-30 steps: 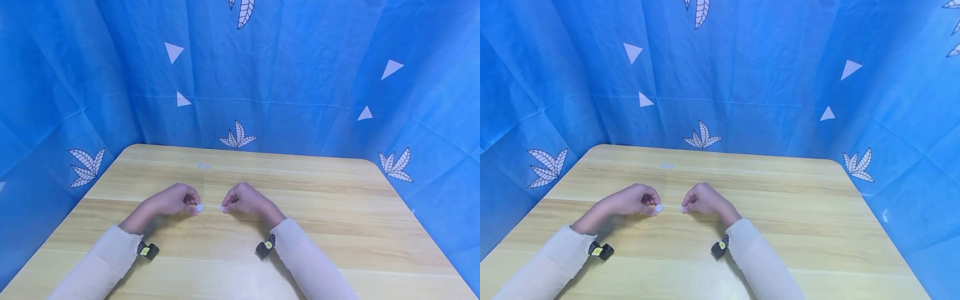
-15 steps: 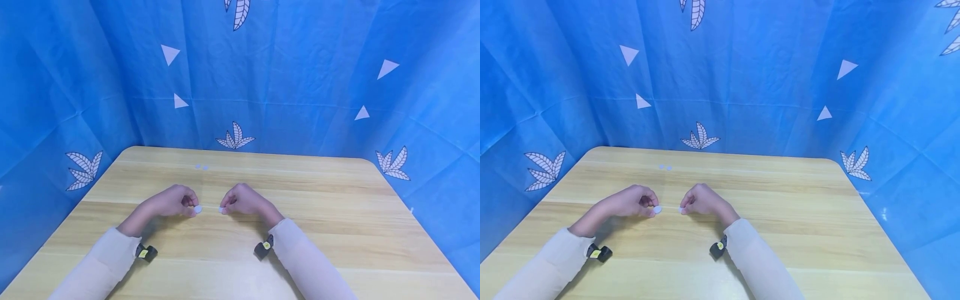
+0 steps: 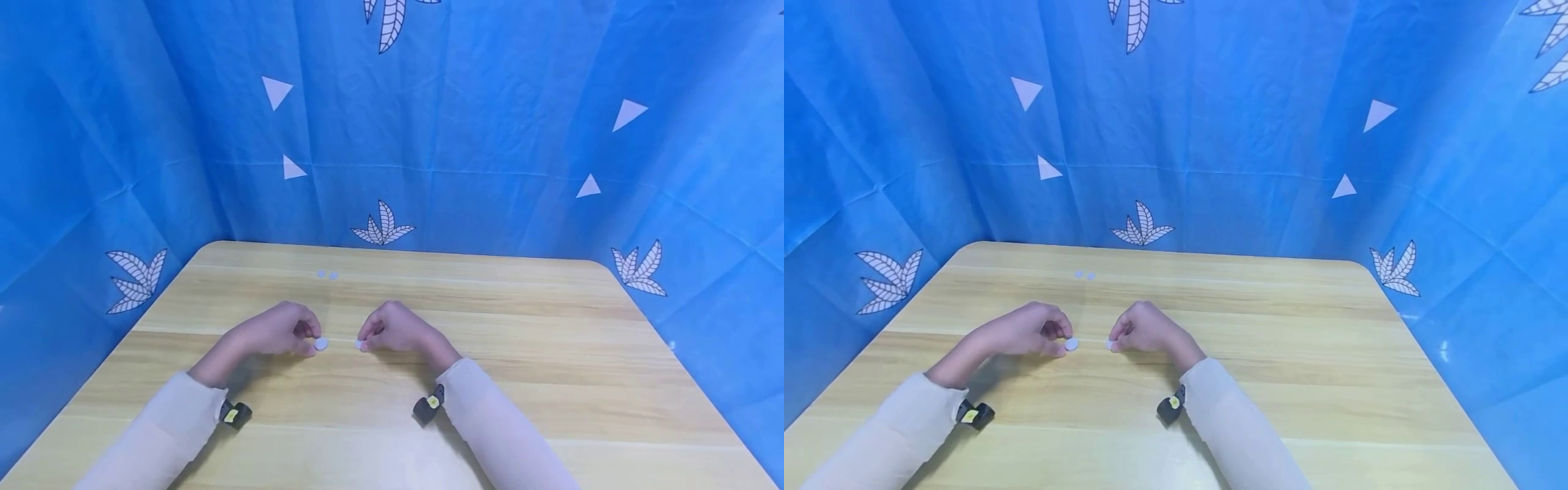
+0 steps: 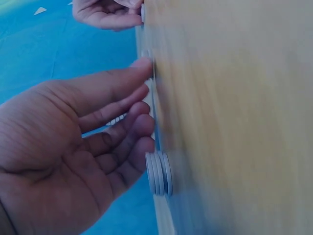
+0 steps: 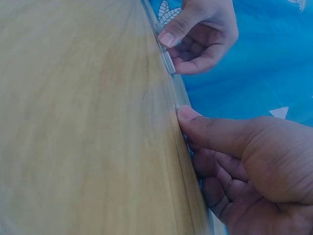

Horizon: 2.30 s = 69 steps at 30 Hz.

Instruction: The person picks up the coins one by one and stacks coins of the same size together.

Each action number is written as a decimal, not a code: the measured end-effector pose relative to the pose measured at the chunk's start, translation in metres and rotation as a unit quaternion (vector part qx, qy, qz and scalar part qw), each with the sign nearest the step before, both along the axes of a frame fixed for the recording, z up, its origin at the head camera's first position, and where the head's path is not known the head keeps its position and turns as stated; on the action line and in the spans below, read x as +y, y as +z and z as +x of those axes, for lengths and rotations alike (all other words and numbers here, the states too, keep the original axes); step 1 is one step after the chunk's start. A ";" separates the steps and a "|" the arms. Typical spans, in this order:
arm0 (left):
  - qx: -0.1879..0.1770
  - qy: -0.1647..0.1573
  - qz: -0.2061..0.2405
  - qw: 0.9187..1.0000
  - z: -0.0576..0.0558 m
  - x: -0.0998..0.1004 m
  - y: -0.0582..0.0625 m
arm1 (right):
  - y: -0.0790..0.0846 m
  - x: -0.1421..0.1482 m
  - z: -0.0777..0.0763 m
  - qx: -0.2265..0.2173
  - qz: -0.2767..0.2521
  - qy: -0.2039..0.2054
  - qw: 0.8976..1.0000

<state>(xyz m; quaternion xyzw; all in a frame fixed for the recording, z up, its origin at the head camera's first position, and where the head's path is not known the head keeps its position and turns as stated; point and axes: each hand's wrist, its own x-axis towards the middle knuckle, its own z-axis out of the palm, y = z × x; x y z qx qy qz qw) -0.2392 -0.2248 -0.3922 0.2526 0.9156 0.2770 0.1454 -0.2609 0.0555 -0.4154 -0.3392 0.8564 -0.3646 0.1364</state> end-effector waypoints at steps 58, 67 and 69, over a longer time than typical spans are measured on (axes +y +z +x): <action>-0.035 0.097 0.045 0.994 -0.122 -0.021 0.020 | -0.004 0.003 0.000 -0.002 -0.007 -0.006 1.000; -0.075 0.124 0.037 0.989 -0.132 -0.020 0.012 | -0.004 0.002 0.000 0.000 -0.009 -0.001 1.000; -0.084 0.134 0.036 0.987 -0.134 -0.020 0.010 | -0.004 0.002 0.000 -0.003 -0.009 -0.001 1.000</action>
